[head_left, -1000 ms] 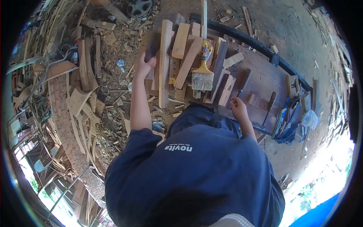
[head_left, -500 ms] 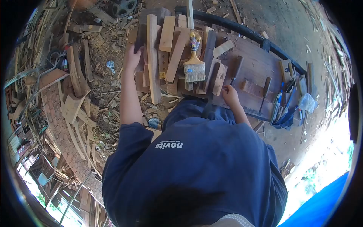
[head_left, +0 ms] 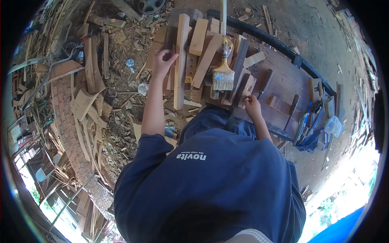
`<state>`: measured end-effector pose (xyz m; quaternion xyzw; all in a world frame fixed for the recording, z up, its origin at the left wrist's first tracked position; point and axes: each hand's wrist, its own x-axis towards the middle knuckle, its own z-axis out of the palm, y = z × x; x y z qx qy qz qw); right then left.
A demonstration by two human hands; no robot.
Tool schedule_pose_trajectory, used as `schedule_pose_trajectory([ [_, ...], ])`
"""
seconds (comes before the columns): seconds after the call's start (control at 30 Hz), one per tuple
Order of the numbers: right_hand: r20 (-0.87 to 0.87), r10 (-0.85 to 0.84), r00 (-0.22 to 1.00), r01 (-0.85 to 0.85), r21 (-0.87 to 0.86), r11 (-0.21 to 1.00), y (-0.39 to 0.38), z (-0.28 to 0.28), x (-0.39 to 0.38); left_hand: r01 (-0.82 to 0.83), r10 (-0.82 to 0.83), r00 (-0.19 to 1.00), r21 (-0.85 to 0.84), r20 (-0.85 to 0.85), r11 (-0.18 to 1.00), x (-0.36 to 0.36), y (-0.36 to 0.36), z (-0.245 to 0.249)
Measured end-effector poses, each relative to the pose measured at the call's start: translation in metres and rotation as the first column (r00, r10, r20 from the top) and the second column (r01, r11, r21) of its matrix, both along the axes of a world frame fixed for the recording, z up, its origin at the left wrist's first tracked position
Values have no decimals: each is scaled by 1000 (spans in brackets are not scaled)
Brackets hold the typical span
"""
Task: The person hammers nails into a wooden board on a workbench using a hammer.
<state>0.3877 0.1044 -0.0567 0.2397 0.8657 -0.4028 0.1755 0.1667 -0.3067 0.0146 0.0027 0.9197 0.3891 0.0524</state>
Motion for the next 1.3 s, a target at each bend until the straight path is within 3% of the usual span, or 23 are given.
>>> schedule_pose_trajectory([
  [0.13,10,26,1000,-25,-19,999,3,0,6,-74,69,989,-32,-132,997,1,-2,-12],
  [0.2,6,26,1000,-26,-17,1000,2,-3,7,-158,146,987,264,63,951,-2,-7,-11],
  [0.23,4,22,1000,-21,-16,1000,1,-2,6,-159,148,987,264,60,951,-3,-12,-11],
  [0.3,3,21,1000,-21,-5,1000,-1,-1,4,-469,355,883,609,308,640,-3,-22,-12],
  [0.33,3,20,1000,-20,7,1000,-1,-2,5,-470,355,883,609,309,639,-3,-24,-12],
  [0.4,-36,12,999,-10,51,999,-2,-5,4,-442,287,891,815,352,375,-4,-28,-11],
  [0.43,-77,4,997,3,94,996,-4,-4,3,-441,288,891,815,350,376,-4,-28,-9],
  [0.5,-50,2,999,3,106,994,-5,-3,0,-518,410,824,812,391,268,-3,-29,-5],
  [0.53,-21,-1,1000,4,122,993,-6,-2,-1,-518,412,824,812,389,269,-3,-27,2],
  [0.6,-15,-78,997,79,83,993,-11,-8,-2,-781,587,609,534,534,325,-4,-18,18],
  [0.63,-6,-157,988,157,48,986,-12,-12,0,-781,585,609,533,536,325,-5,-22,10],
  [0.7,3,-258,966,258,-17,966,-14,-27,4,-740,538,666,370,517,562,-13,-31,-12],
  [0.73,16,-354,935,354,-83,932,-14,-34,5,-735,532,671,371,517,567,-15,-26,-10],
  [0.77,15,-362,932,362,-82,929,-12,-40,3,-658,500,740,327,451,679,-15,-17,-4],
  [0.83,246,-433,867,490,-258,833,-3,-50,-3,-473,396,859,207,325,856,-11,1,7],
  [0.87,244,-439,865,494,-256,831,-4,-37,-7,-372,328,906,134,267,919,-9,9,10],
  [0.9,314,-394,864,498,-424,756,-6,-25,-12,-267,250,944,52,215,962,-7,14,13],
  [0.93,372,-335,865,499,-574,649,-11,-14,-15,-262,245,945,54,217,964,-5,14,13],
  [1.0,310,-436,845,531,-587,611,-24,-17,-18,-280,221,934,190,280,941,-1,7,12],
  [1.07,244,-531,812,555,-605,571,-32,-10,-20,-235,193,942,129,273,963,2,4,15],
  [1.13,314,-613,726,648,-612,454,-32,-3,-22,-192,168,950,67,261,979,0,2,13],
  [1.3,129,-649,749,491,-767,414,-15,-11,-34,-188,175,964,47,201,981,-1,1,-22],
])
